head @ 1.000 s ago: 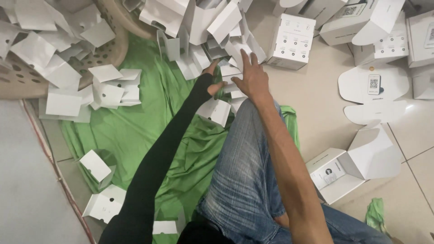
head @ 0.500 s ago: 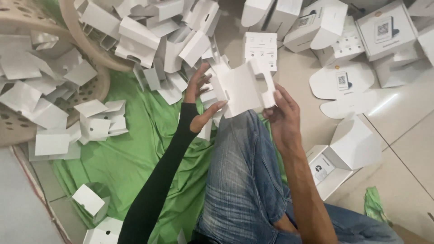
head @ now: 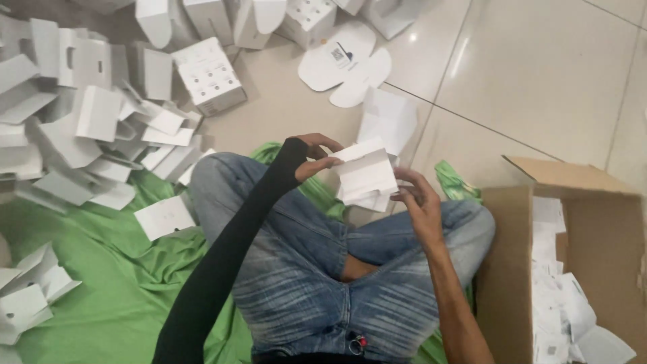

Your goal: The person sits on the floor and repeatedly picks up small white boxes, inserts folded paper inserts into them, and closes the boxes. The person also handles larger cardboard boxes and stacks of paper inserts during the process.

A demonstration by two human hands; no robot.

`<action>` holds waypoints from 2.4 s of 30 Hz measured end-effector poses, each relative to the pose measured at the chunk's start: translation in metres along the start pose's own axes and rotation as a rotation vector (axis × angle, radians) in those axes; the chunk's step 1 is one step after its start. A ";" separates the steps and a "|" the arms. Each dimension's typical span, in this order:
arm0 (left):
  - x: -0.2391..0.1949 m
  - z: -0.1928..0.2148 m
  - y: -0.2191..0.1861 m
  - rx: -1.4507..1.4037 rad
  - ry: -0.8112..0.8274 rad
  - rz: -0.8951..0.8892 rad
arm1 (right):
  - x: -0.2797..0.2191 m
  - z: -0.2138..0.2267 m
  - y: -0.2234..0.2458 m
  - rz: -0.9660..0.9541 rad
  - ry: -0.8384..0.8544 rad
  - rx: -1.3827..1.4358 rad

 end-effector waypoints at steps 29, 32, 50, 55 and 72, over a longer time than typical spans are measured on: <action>0.035 -0.070 0.050 0.718 -0.263 -0.438 | 0.077 -0.038 0.009 0.269 0.080 -1.015; -0.048 -0.002 0.029 0.569 -0.435 -0.338 | 0.091 -0.104 0.073 0.262 0.132 -0.779; -0.377 0.124 0.193 0.097 -0.686 0.048 | 0.073 -0.465 0.073 0.528 1.117 -0.684; -0.376 0.133 0.155 -0.197 -0.674 -0.046 | 0.080 -0.386 0.131 0.211 1.108 -0.182; 0.039 -0.031 0.020 0.068 0.152 -0.284 | 0.052 0.059 0.007 -0.231 0.270 -0.335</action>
Point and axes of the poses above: each hand's wrist, its own x-axis towards the middle knuckle, its own z-axis out of the back of the hand, y = z × x, the point moved 7 cm from there along x, towards the middle knuckle, and after that the axes turned 7 degrees about y, right-handed, at the moved point
